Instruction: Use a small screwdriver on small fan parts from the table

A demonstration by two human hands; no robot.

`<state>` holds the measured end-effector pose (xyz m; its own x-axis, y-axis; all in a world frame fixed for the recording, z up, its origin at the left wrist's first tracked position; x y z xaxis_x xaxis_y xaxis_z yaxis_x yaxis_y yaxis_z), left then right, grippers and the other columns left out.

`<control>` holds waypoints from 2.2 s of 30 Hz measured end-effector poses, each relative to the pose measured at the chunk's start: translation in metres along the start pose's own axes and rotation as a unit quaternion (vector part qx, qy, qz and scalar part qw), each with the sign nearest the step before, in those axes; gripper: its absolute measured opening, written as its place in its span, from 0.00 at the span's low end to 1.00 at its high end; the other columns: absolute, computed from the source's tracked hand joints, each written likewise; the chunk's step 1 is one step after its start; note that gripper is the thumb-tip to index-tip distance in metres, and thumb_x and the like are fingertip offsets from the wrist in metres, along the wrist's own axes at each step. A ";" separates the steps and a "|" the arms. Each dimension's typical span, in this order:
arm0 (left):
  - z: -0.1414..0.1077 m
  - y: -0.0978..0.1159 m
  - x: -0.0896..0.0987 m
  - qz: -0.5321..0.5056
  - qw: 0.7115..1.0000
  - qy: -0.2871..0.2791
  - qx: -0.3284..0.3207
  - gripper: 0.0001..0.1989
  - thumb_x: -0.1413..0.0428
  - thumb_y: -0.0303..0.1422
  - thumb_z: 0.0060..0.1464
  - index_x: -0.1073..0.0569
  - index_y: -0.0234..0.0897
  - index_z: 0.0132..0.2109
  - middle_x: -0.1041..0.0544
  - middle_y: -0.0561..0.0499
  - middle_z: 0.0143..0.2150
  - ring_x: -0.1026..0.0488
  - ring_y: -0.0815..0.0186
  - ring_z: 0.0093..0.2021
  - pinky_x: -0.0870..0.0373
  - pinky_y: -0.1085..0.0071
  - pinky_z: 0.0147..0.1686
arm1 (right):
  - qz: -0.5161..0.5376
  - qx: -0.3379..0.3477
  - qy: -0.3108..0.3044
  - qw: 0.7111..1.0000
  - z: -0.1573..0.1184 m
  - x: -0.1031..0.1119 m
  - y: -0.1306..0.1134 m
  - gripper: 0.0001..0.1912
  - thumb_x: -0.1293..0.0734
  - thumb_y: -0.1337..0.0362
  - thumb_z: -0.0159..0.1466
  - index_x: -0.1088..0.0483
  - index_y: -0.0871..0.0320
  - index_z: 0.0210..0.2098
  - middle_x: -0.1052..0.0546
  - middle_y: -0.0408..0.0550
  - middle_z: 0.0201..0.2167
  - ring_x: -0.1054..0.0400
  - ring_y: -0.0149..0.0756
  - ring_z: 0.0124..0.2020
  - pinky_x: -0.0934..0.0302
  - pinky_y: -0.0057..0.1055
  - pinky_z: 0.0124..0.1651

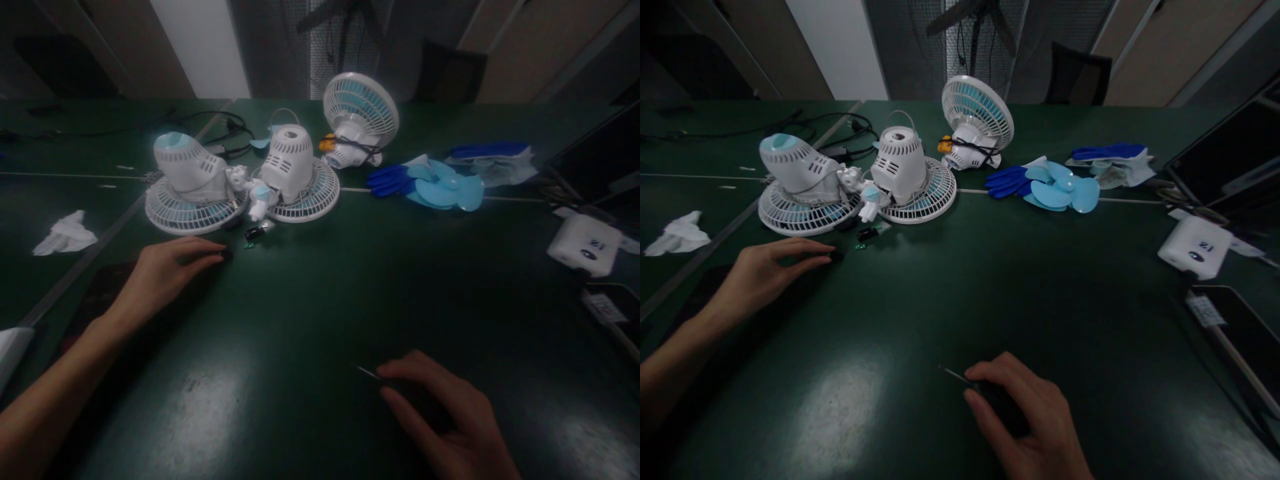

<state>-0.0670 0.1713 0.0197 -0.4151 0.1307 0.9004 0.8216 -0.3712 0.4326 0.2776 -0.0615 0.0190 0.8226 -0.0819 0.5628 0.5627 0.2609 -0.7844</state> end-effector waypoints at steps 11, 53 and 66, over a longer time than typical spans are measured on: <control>0.002 -0.003 -0.006 -0.024 0.998 -0.040 0.045 0.28 0.43 0.59 0.58 0.18 0.43 0.52 0.17 0.46 0.54 0.20 0.50 0.52 0.24 0.58 0.55 | -0.005 0.000 0.004 1.000 0.002 0.002 -0.002 0.08 0.30 0.66 0.69 0.25 0.50 0.47 0.19 0.41 0.34 0.21 0.32 0.30 0.26 0.21 0.31; -0.104 0.193 -0.101 -0.264 0.918 -0.171 -0.240 0.11 0.48 0.29 0.72 0.24 0.41 0.55 0.20 0.46 0.47 0.24 0.62 0.48 0.24 0.67 0.47 | -0.038 0.033 -0.071 0.996 -0.005 -0.017 -0.005 0.11 0.31 0.68 0.69 0.26 0.52 0.50 0.19 0.44 0.37 0.20 0.32 0.33 0.26 0.24 0.35; -0.105 0.183 -0.109 -0.276 0.922 -0.174 -0.209 0.23 0.42 0.24 0.65 0.31 0.46 0.64 0.21 0.48 0.50 0.24 0.62 0.48 0.25 0.65 0.48 | -0.070 0.066 -0.047 0.994 -0.003 -0.011 -0.021 0.11 0.33 0.70 0.65 0.25 0.53 0.47 0.20 0.41 0.29 0.23 0.32 0.24 0.32 0.26 0.25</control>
<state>0.0873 -0.0073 -0.0038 -0.5148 0.6660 0.5399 0.2698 -0.4719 0.8394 0.2569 -0.0691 0.0279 0.7222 -0.0369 0.6907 0.6500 0.3775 -0.6595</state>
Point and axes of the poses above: each hand's wrist, its own z-axis towards the middle knuckle, its own x-axis out of the back of the hand, y = z × x, the point moved 8 cm from there along z, towards the middle knuckle
